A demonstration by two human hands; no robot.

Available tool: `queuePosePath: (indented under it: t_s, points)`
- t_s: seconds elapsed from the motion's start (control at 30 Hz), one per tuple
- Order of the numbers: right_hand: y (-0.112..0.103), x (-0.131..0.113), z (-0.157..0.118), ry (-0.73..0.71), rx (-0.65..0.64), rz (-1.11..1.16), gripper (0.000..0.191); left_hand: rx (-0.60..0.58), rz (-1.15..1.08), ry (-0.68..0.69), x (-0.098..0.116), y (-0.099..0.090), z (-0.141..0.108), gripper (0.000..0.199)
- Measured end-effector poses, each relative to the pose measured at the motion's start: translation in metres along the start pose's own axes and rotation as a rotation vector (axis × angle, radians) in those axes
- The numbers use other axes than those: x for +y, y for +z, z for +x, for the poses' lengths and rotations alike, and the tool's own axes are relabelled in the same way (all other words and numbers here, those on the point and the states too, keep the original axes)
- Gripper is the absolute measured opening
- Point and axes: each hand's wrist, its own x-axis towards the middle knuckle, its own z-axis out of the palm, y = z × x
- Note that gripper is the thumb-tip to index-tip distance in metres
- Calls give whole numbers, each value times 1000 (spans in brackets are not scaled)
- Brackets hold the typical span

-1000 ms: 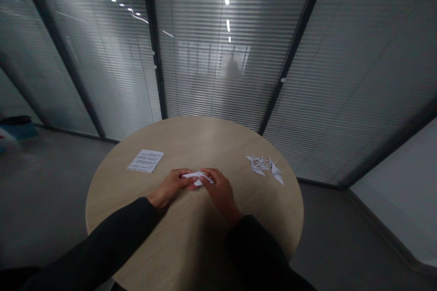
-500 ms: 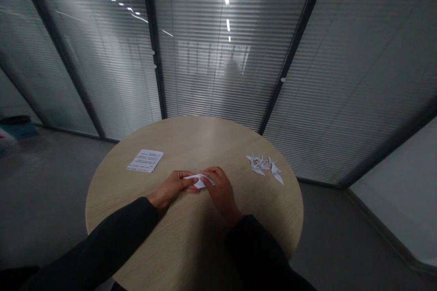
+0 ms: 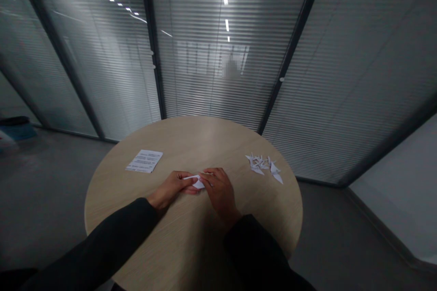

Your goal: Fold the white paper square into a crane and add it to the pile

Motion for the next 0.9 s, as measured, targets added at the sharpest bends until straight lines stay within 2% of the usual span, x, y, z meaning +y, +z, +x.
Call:
queuePosePath:
  t_s: [0.33,0.7,0.9]
  points:
    - [2,4,-2,-120,34,-83,19,58,55,-7,-4,-1,4,36]
    - [-2,0,2,-210,-39,-162,19,-108,31,6,-3,-3,0,43]
    - [-3,-1,3,-257,-46,-160,18,-124,13,-3,1,-2,-2,43]
